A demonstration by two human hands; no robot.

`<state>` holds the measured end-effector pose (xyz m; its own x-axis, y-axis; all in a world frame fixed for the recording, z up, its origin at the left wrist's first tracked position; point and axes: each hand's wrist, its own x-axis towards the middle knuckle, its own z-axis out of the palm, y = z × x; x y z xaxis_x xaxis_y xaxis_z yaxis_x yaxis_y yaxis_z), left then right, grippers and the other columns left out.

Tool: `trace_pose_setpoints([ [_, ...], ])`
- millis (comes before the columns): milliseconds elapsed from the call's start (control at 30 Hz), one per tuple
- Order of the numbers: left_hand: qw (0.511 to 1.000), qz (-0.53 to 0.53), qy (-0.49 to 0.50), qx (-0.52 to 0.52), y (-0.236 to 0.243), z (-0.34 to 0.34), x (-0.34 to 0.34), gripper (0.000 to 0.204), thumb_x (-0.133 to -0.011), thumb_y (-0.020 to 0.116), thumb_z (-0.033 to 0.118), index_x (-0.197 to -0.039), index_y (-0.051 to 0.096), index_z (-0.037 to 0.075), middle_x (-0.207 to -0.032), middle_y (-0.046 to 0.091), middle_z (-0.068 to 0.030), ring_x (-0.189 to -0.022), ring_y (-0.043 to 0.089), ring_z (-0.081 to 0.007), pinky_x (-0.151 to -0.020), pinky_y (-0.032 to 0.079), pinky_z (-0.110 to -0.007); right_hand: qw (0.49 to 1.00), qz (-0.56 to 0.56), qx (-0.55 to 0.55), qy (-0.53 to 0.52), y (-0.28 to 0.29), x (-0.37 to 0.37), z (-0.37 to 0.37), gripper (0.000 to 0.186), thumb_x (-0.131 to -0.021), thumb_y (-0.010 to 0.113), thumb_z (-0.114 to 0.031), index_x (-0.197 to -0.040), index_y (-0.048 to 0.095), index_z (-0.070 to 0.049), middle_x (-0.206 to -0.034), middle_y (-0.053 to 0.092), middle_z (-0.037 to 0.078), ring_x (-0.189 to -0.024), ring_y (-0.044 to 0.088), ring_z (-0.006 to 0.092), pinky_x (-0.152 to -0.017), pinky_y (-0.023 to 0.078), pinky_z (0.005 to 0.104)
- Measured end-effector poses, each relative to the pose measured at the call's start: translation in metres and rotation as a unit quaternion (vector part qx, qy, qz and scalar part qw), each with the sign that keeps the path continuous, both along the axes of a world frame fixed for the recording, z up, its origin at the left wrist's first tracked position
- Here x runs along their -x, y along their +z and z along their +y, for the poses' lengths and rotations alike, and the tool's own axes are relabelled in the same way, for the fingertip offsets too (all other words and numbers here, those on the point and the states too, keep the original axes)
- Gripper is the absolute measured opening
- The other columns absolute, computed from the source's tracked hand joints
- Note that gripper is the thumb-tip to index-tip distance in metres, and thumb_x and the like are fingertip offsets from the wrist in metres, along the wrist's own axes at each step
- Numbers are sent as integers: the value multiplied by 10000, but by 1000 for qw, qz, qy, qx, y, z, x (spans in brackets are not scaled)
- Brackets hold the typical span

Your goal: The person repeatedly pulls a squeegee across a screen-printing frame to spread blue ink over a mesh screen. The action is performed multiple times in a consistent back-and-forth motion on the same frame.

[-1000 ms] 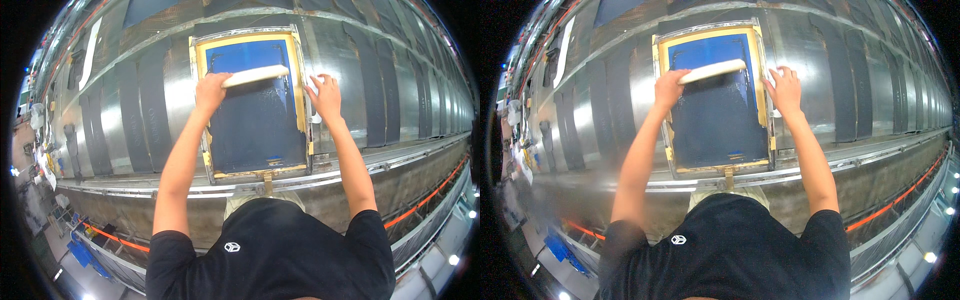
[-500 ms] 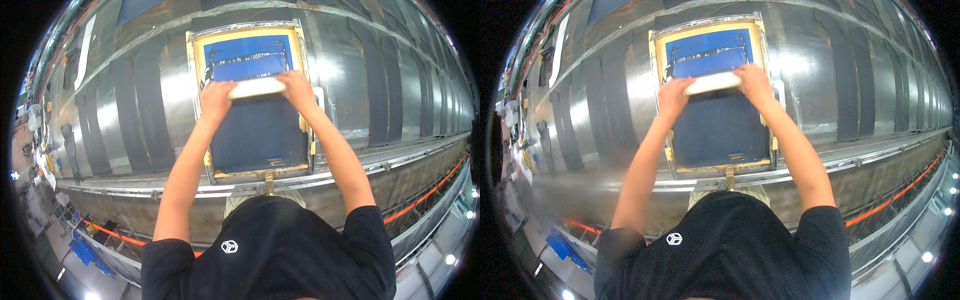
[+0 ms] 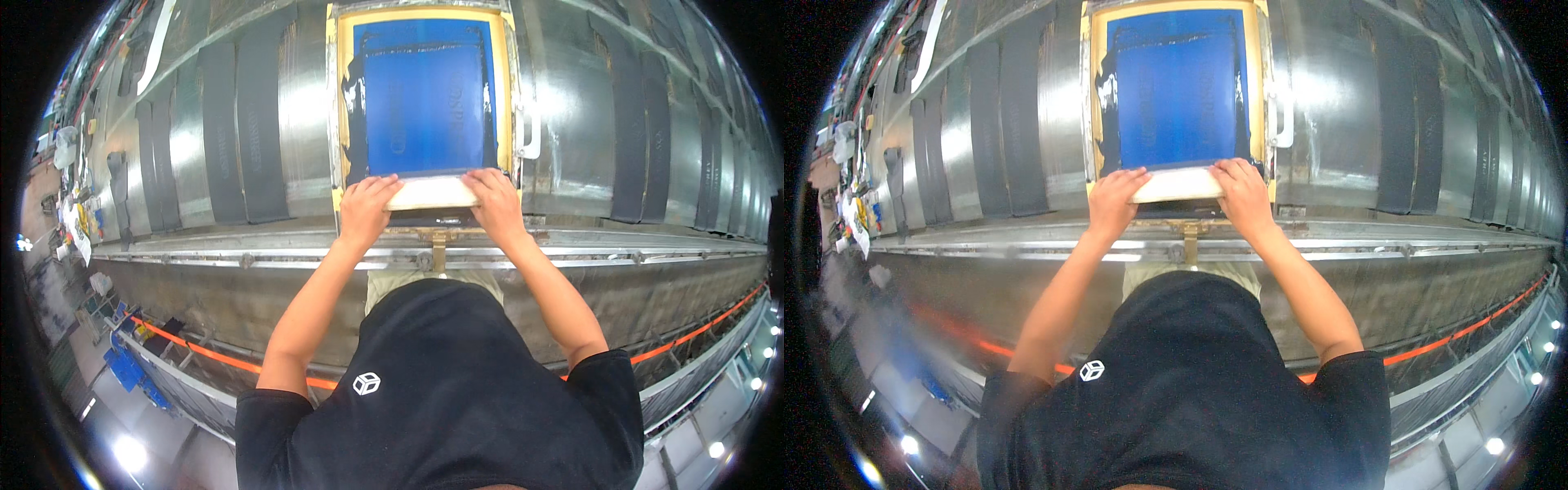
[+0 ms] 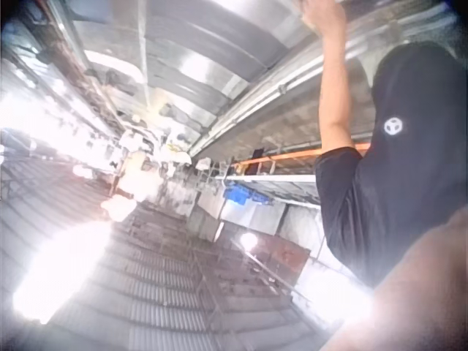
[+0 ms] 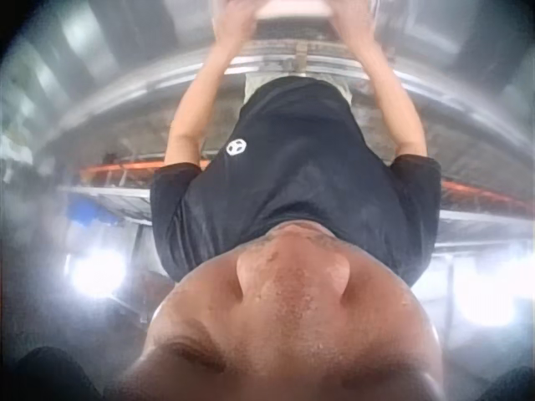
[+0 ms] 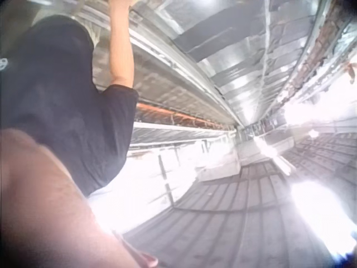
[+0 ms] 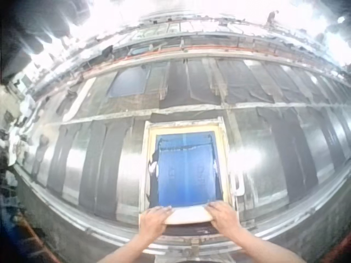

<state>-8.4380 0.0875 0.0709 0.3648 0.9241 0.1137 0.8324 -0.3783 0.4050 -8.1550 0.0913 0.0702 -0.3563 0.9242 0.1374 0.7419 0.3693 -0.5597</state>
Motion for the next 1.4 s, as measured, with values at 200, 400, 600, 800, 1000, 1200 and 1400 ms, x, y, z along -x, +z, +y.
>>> trace_pose_setpoints([
  [200, 998, 23, -9, -59, -9, 180, -4, 490, -743, 632, -51, -1153, 734, 197, -1141, 743, 0, -1064, 683, -210, -902, 518, -371, 996, -32, -85, -18, -20, -9, 173, 408, -722, 670, 22, -1119, 711, -67, -1139, 682, 130, -1113, 614, 310, -982, 500, 408],
  [400, 994, 95, -40, -39, -5, 278, -9, 311, -813, 743, 187, -1108, 751, 287, -1095, 752, 47, -1021, 687, -142, -877, 397, -417, 996, -71, -27, -45, -20, -11, 262, 360, -744, 734, -67, -1101, 737, -113, -1163, 694, 67, -1126, 613, 277, -993, 501, 383],
  [600, 996, 83, -12, -27, -18, 283, -9, 275, -799, 759, 208, -1063, 771, 284, -995, 756, 47, -963, 684, -169, -872, 384, -416, 997, -59, -26, -44, -25, -8, 265, 374, -697, 794, -93, -1068, 749, -119, -1119, 707, 54, -1083, 630, 270, -967, 511, 386],
  [800, 998, 61, 9, -27, -21, 271, -11, 257, -787, 764, 175, -1020, 787, 281, -974, 756, 41, -892, 672, -185, -856, 382, -399, 998, -40, -2, -51, -32, -6, 254, 366, -692, 797, -70, -1052, 752, -119, -1084, 713, 68, -1060, 634, 278, -943, 517, 388],
  [1000, 998, 58, 3, 13, -15, 184, -11, 265, -798, 749, 130, -1039, 783, 235, -1016, 762, 15, -898, 671, -178, -827, 378, -379, 998, -5, 3, -63, -30, -6, 164, 336, -703, 785, -38, -1033, 746, -90, -1069, 714, 79, -1030, 645, 293, -922, 523, 396],
  [1200, 999, 48, 1, 27, -4, 58, -7, 349, -753, 717, 51, -1055, 771, 216, -1074, 757, 36, -926, 673, -165, -814, 381, -396, 998, -2, 25, -54, -15, 2, 41, 408, -628, 743, 25, -1021, 718, -83, -1030, 692, 69, -1003, 631, 283, -881, 526, 388],
  [1400, 999, 42, 3, -6, 2, -4, -5, 352, -763, 694, 39, -1062, 764, 211, -1085, 753, 56, -969, 677, -126, -862, 384, -386, 998, 25, 24, -50, -11, 9, -18, 419, -634, 722, 43, -1038, 708, -64, -1051, 687, 69, -1055, 632, 277, -897, 521, 393],
])
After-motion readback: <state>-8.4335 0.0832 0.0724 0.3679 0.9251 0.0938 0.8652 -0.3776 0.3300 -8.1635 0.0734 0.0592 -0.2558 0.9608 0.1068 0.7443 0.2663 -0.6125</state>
